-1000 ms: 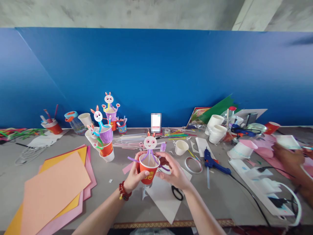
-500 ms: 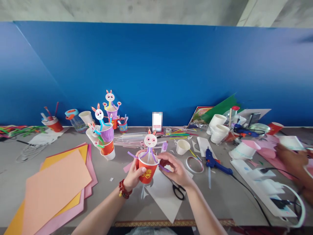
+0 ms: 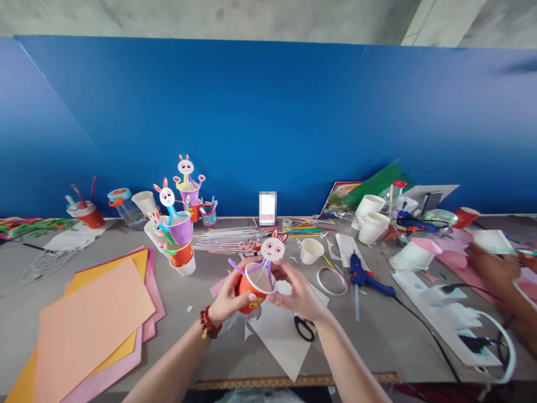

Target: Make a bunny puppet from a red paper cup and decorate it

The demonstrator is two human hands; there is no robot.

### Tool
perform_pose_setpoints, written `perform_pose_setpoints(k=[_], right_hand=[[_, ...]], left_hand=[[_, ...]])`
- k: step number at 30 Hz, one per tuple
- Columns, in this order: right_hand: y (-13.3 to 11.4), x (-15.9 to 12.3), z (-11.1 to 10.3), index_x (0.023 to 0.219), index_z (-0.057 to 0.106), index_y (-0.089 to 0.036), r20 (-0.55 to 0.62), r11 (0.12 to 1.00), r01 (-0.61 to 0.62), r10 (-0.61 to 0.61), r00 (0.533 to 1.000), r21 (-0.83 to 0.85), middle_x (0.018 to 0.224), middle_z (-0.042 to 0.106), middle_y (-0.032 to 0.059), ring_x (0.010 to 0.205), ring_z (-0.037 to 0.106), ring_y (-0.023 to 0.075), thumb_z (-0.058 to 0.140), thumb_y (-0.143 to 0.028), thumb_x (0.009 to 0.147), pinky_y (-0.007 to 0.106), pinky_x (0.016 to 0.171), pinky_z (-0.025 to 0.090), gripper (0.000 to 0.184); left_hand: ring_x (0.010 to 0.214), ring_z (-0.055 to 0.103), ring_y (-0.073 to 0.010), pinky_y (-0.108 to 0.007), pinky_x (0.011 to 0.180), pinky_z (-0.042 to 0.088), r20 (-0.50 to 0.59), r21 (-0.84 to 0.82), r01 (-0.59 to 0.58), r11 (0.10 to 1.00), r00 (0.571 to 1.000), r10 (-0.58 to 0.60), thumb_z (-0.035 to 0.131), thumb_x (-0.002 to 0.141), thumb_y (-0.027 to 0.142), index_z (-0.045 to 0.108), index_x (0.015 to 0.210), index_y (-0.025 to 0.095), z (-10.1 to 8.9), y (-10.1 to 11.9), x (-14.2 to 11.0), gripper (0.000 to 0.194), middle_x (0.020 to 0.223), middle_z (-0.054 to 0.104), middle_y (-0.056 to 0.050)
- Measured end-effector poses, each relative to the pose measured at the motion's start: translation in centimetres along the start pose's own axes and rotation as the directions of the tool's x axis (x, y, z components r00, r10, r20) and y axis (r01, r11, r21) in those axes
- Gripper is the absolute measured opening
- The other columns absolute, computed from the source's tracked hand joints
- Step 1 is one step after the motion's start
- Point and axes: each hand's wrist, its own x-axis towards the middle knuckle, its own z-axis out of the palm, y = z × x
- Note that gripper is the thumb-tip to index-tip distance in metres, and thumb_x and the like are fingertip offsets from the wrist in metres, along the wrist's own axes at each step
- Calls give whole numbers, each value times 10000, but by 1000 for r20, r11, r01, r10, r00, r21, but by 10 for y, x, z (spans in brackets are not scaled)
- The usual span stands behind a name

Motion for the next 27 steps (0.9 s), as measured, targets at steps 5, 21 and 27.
perform_pose_setpoints(k=[5, 21, 27], right_hand=[[-3, 3, 8, 1216, 590, -215, -61, 1000, -8, 9, 998, 25, 1138, 682, 110, 1001, 658, 266, 825, -404, 746, 386, 878, 546, 559], [-3, 6, 21, 1195, 569, -240, -268, 929, -28, 135, 954, 368, 1144, 681, 126, 1055, 657, 286, 811, -532, 720, 428, 914, 535, 608], [-7, 13, 33, 1148, 557, -254, -332, 895, 12, 152, 931, 446, 1158, 674, 121, 1065, 653, 280, 790, -523, 751, 405, 907, 541, 533]], left_hand=[[1273, 531, -356, -456, 1046, 452, 52, 79, 9, 997, 999, -13, 740, 813, 381, 516, 1407, 247, 0, 15, 4, 649, 1427, 541, -140], [1268, 515, -353, -480, 1043, 455, -271, 600, -136, 788, 893, 360, 827, 684, 177, 687, 1208, 276, 9, 69, -20, 551, 1316, 624, -94], [749, 624, -235, -348, 712, 504, -102, 387, -37, 921, 991, 83, 665, 868, 271, 734, 833, 212, 39, 45, -44, 97, 792, 686, -72]])
